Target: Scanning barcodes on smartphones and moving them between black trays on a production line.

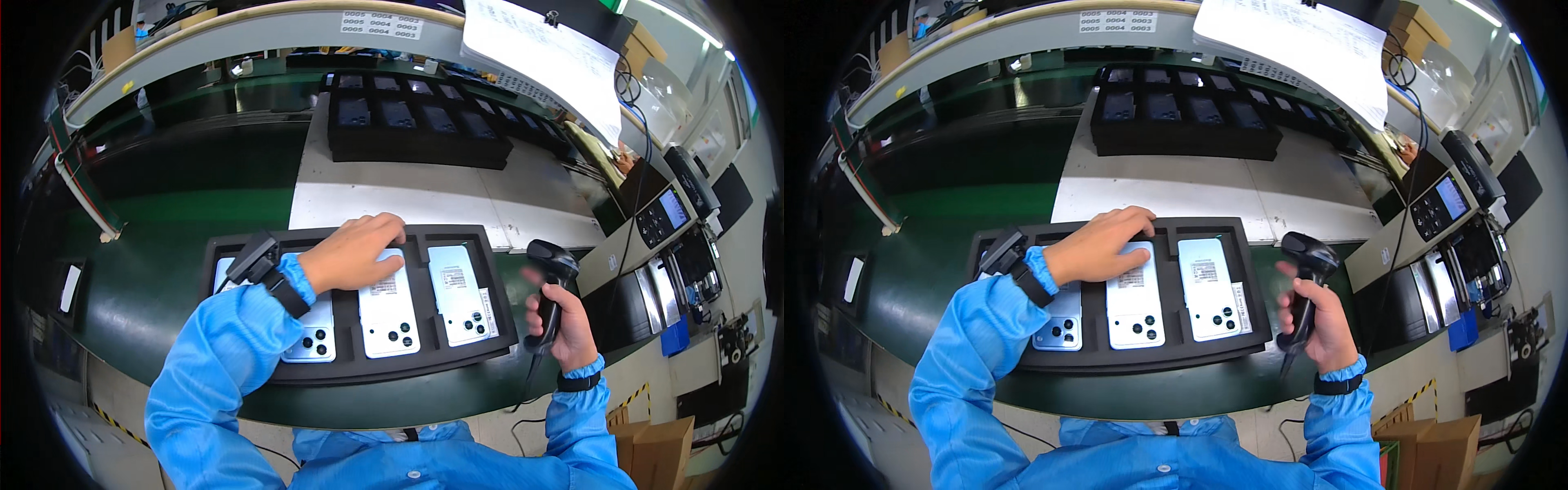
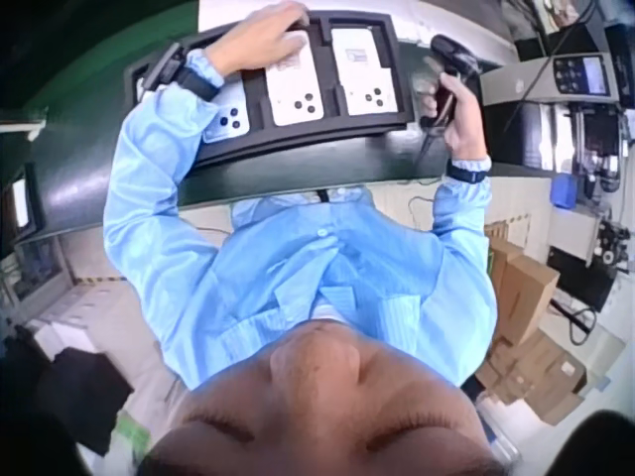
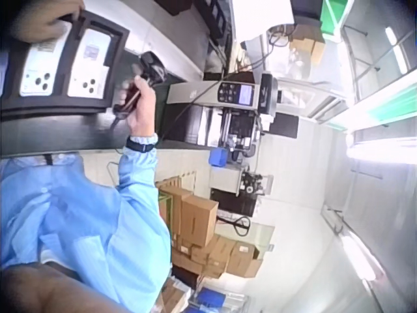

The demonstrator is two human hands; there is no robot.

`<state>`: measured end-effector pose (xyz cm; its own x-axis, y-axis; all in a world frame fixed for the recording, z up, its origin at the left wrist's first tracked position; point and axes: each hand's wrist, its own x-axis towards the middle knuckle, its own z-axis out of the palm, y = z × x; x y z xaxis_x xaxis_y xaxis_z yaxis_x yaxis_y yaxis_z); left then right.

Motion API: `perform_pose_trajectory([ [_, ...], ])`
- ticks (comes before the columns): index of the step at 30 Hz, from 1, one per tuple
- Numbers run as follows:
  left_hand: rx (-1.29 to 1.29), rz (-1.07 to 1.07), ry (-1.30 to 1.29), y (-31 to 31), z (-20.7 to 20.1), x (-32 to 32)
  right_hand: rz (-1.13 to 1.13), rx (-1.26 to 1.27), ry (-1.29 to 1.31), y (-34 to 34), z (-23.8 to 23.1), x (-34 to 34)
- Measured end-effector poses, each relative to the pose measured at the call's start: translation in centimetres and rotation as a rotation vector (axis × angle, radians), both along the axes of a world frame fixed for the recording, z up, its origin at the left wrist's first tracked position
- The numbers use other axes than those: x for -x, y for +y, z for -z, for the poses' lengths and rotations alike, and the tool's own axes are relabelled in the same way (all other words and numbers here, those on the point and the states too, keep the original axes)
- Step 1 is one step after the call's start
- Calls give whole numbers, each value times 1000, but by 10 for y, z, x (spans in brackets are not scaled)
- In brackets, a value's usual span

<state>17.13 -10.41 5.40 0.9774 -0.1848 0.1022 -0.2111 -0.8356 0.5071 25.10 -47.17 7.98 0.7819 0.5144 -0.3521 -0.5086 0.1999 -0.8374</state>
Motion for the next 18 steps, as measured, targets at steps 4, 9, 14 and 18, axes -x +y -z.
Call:
perform_pose_trajectory([
  [4,-3,-13,-227,14,18,23,-409,-25,96,46,-7,33],
  [9,30,-18,-255,12,17,19,-570,-13,217,94,3,60],
  [14,39,-22,-271,10,21,20,-590,-31,173,89,2,62],
  [18,-199,-39,-348,-1,29,28,-480,66,-51,55,-7,46],
])
